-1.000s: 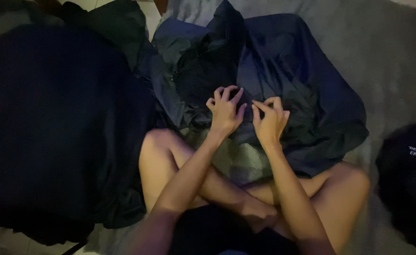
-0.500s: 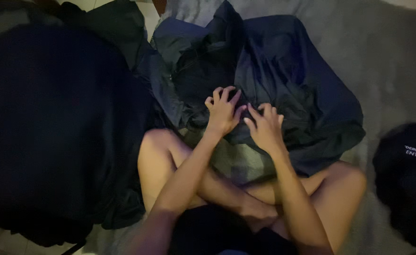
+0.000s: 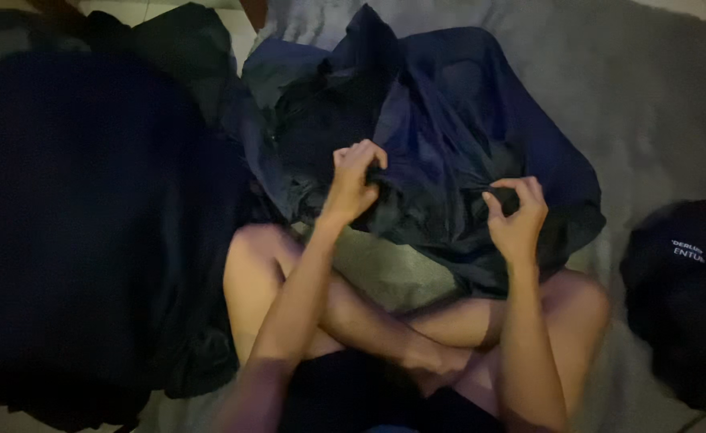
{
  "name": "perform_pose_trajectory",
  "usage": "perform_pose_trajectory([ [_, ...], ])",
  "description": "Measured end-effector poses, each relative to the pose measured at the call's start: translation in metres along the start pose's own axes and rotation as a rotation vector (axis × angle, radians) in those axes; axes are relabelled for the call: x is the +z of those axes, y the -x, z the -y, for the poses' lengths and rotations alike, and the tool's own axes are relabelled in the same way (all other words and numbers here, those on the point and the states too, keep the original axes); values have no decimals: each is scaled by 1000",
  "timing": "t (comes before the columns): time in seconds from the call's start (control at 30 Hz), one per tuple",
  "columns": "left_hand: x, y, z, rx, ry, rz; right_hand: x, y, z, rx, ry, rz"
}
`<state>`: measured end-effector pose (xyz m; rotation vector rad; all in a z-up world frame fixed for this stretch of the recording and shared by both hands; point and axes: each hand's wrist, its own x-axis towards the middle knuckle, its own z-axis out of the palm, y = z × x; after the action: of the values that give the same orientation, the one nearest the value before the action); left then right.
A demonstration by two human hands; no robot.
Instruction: The person sits on the floor and folds a dark blue jacket. They smooth the fabric, fold the sleeves inward, and fold the body of the jacket in half. The person then manipulates the jacket's zipper and continues to adjust the folds.
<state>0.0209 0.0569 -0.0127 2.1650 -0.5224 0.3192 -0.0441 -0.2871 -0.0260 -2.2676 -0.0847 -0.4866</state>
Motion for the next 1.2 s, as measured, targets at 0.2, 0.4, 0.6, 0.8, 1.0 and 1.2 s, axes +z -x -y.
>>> perform_pose_trajectory([
  [0.2, -68, 4, 0, 3, 156, 203, -15, -6, 13, -55, 33, -8],
  [0.4, -174, -19, 14, -40, -170, 83, -51, -14, -40, -6, 13, -211],
  [0.6, -251, -57, 1, 217, -340, 124, -82, -53, -4, -109, -14, -58],
  [0.8, -214, -44, -57, 41, -924, 397, -57, -47, 22, -153, -208, -98],
  [1.0, -51, 3, -116, 241, -234, 323, -19, -22, 145, -186, -255, 14],
  [1.2, -85, -21, -115, 343, 4, 193, -27, -25, 131, -301, -197, 109],
])
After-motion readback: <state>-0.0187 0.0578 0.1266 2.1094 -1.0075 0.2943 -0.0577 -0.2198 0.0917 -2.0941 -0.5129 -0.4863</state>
